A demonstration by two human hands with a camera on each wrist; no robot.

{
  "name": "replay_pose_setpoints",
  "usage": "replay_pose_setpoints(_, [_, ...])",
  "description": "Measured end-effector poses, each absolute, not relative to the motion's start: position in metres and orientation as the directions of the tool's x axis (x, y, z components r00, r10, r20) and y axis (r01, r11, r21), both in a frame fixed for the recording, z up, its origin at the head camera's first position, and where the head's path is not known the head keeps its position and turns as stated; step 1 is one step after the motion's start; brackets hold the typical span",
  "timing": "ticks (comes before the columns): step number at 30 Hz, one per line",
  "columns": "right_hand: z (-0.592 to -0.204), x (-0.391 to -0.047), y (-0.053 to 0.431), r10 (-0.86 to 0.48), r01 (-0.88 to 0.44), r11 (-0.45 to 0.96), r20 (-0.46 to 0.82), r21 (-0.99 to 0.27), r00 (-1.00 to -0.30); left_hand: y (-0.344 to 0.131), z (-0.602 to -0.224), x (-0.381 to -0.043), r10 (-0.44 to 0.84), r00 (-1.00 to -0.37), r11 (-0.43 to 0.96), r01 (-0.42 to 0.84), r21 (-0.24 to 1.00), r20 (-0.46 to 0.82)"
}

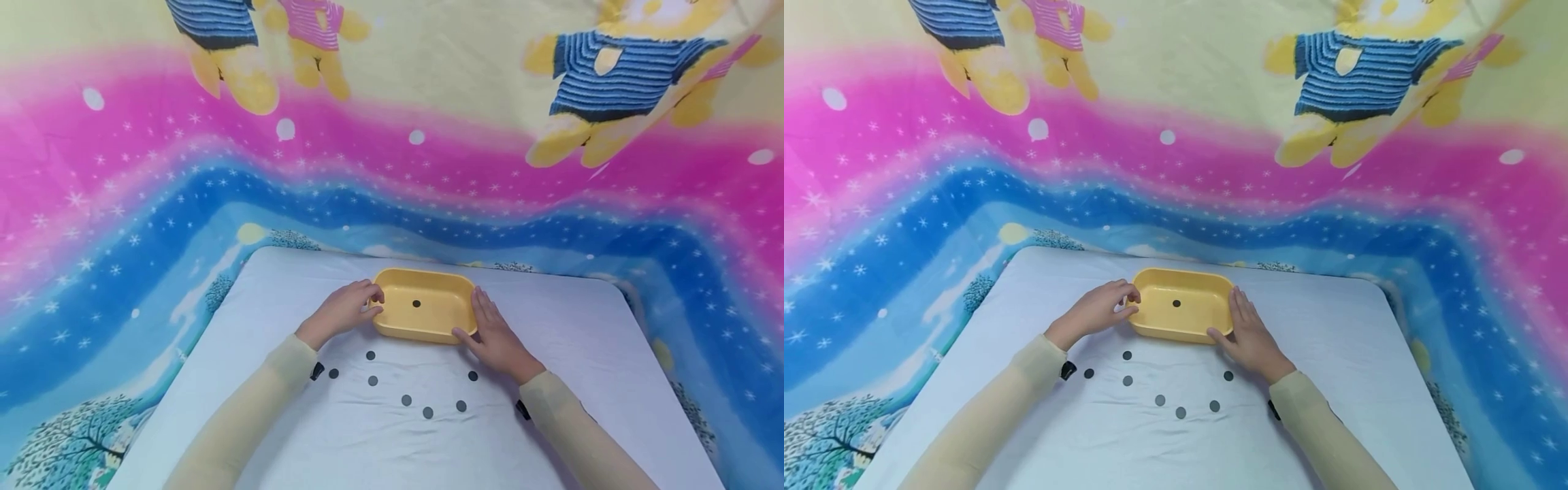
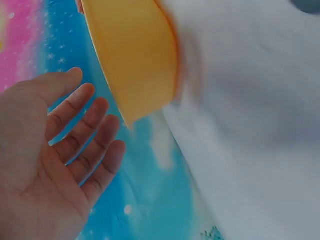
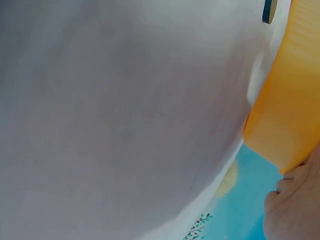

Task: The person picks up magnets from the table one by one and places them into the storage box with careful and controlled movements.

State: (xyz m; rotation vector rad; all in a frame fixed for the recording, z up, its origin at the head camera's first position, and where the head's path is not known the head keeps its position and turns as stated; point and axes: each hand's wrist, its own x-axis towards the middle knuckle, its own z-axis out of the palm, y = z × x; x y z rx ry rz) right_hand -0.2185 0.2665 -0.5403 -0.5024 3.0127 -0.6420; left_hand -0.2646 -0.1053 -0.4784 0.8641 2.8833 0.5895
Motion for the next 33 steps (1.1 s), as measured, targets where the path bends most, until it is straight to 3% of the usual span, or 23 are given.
replay_pose_setpoints(14, [-0.539,-0.217,0.264,-0.318,-0.31,0.86,0.049,-0.405,-0.947,-0.164,-0.506,-0.229,0.452,-0.891,0.812,0.389,0.435,-0.048])
replay_pose_setpoints(33, [-0.539,-0.219,0.265,-0.321,-0.318,0.863,0.059,-0.393,-0.945,-0.195,-0.533,-0.191,0.48,-0.863,0.792,0.351,0.499,-0.156])
